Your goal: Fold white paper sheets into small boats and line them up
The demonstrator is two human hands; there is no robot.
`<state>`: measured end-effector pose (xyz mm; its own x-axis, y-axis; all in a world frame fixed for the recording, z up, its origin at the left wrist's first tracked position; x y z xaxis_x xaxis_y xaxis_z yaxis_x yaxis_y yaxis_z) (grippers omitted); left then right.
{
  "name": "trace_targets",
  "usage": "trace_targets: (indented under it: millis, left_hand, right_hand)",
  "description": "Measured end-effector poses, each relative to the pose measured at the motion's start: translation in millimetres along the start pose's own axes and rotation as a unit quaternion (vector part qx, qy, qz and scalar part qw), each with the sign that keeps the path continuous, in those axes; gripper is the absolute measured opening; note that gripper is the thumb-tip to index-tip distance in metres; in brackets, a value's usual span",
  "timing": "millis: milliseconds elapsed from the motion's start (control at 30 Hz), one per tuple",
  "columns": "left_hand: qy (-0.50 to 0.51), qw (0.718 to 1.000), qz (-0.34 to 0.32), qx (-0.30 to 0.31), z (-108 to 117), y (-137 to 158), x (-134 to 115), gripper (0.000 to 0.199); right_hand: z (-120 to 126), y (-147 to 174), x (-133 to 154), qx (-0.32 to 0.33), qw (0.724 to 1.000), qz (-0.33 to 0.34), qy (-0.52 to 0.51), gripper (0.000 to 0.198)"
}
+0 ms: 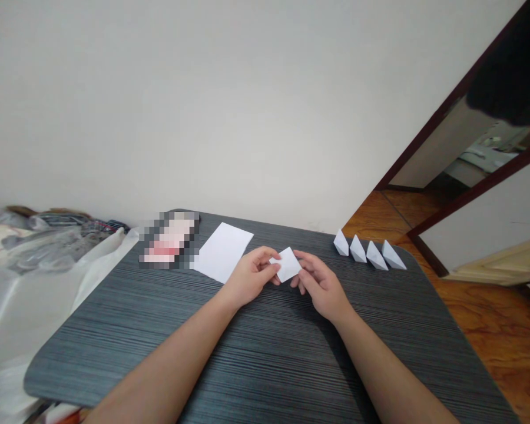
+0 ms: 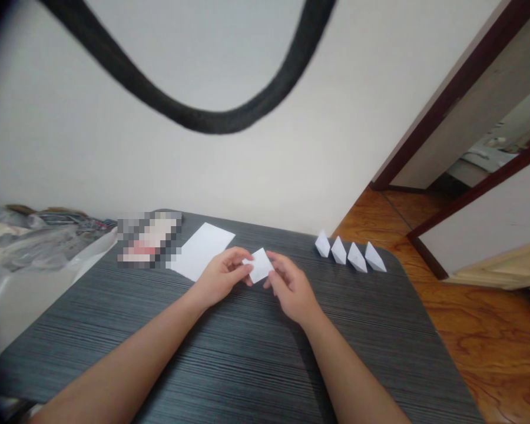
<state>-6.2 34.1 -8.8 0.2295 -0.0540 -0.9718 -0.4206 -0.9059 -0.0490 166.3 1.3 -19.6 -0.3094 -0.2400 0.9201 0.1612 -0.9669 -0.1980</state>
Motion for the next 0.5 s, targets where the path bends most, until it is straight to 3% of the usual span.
trace_targets:
  millis: [300,500]
  left_hand:
    - [-0.016,1.000,0.018,0.009,-1.4,2.7,-1.4,0.038]
    - [-0.034,0.997,0.058,0.032,-3.4,2.2,-0.7,0.039]
  right_hand:
    - [0.6,-3.0,0.9,0.017,0.996,-0.065,0.052,0.025]
    - [1.4,-2.4,2.1,0.022,0.995,-0.054,0.085,0.024]
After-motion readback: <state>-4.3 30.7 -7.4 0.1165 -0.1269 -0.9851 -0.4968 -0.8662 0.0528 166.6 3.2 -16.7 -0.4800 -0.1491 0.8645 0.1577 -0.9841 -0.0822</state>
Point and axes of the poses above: each hand's wrist, its own y-axis away from the middle knuckle, its own z-axis out of the back of the hand, x = y × z, the point moved 2 cm from there along -y, towards the middle knuckle, and after that the axes turned 10 degrees about y, right-handed, at the moved point
